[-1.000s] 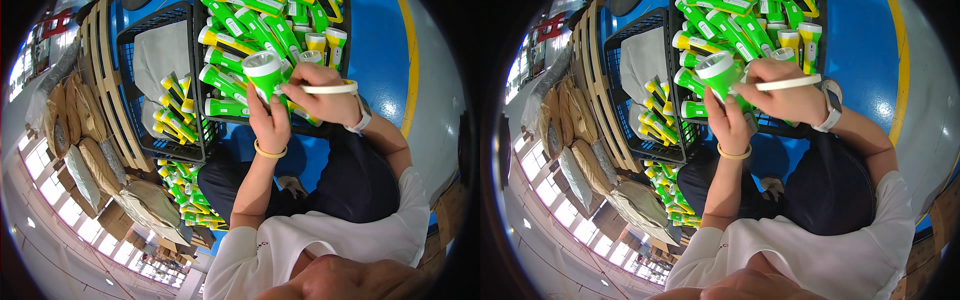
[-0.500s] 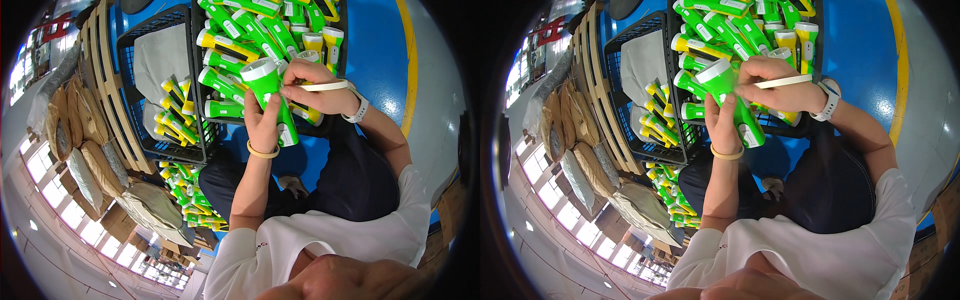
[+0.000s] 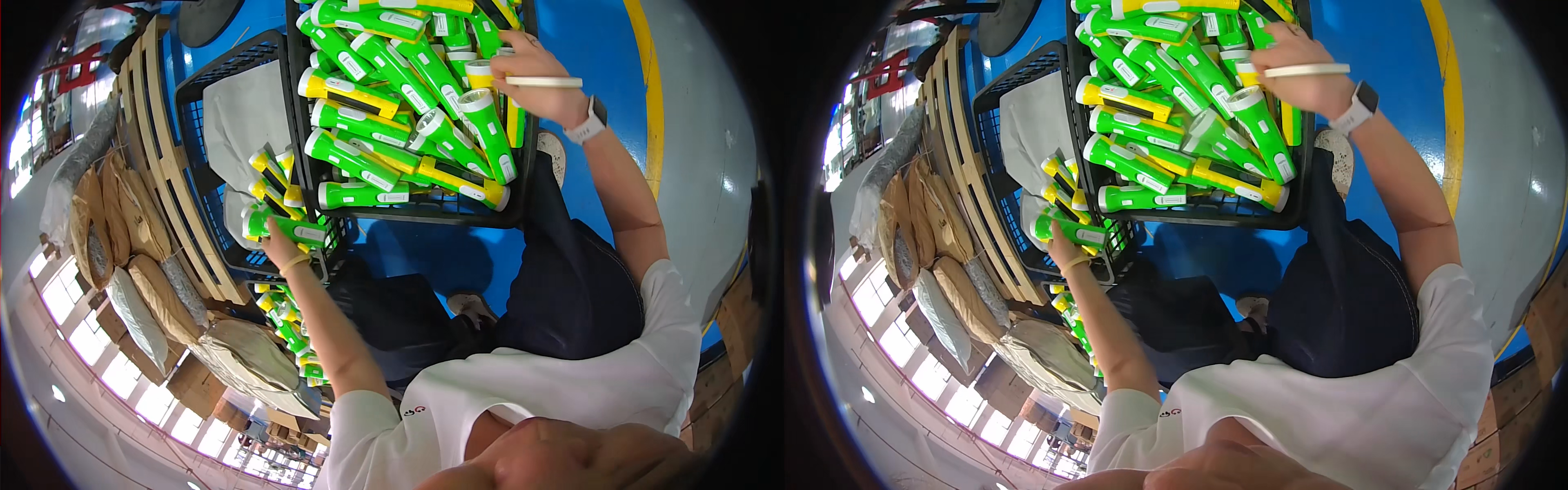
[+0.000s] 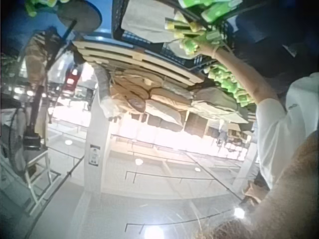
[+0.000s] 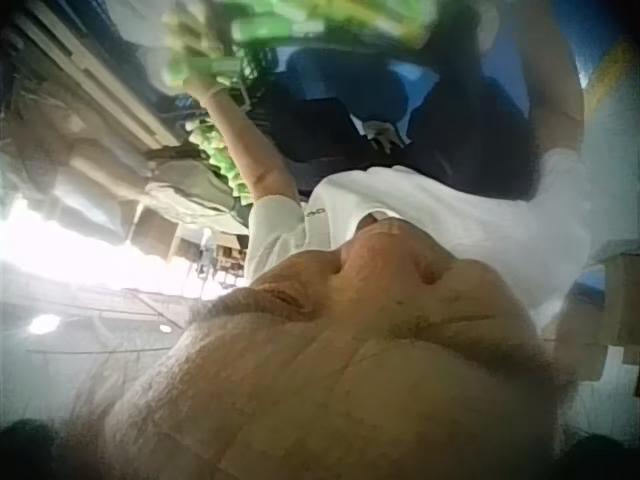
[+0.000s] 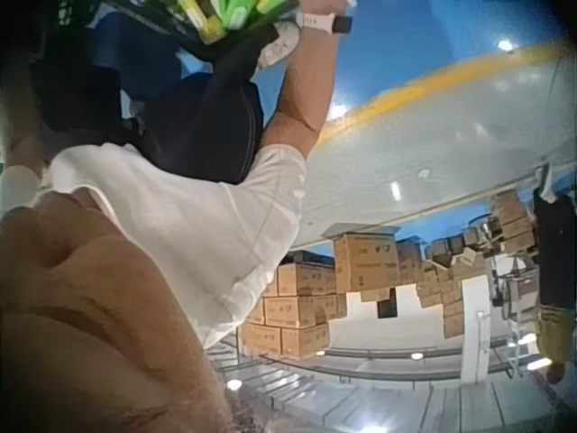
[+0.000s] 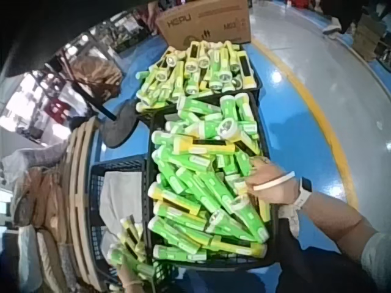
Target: Mark individual green and yellow flashlights with a white marker while they are stored in plastic crates.
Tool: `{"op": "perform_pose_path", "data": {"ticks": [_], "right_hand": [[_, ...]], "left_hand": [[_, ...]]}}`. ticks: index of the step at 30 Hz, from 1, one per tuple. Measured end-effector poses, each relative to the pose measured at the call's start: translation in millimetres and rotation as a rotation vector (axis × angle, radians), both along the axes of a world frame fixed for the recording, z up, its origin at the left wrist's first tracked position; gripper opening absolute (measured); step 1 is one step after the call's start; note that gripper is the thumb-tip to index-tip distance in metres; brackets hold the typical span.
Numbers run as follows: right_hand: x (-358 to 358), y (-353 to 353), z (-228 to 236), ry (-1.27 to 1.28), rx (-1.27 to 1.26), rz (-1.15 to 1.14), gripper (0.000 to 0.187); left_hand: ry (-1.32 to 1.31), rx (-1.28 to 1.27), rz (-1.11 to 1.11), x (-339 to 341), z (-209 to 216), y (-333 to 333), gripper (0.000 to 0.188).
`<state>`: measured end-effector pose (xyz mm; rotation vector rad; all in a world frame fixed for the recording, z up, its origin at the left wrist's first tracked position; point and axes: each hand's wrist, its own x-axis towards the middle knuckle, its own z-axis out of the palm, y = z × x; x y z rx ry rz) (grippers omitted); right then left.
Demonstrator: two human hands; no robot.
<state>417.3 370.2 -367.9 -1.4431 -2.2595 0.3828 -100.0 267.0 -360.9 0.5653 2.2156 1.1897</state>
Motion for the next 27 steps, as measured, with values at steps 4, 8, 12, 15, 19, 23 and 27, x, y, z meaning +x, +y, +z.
{"op": "perform_pose_path", "data": {"ticks": [4,8,12,15,19,23,27], "right_hand": [[3,7,-29,-0.075,-0.239,-0.06,0.01],[6,0,16,0.056,-0.009,-0.028,0.008],[-47,-17,90,0.292,0.024,0.16,0.007],[-60,-21,109,0.625,-0.119,0.254,0.013],[-43,-18,86,1.067,-0.509,0.112,0.01],[-66,-37,78,1.065,-0.888,0.195,0.012],[-83,-46,71,0.983,-0.79,0.194,0.011]], "left_hand": [[0.619,-0.046,-0.297,5,-2,-8,0.045],[0.364,0.163,-0.78,175,37,5,0.048],[0.205,0.375,-1.099,289,49,9,0.086],[-0.084,0.417,-0.972,306,39,23,0.074],[-1.116,0.22,-0.748,282,46,19,0.049],[-0.958,0.286,-0.699,275,51,9,0.047],[-0.714,0.318,-0.829,266,55,4,0.058]]}}
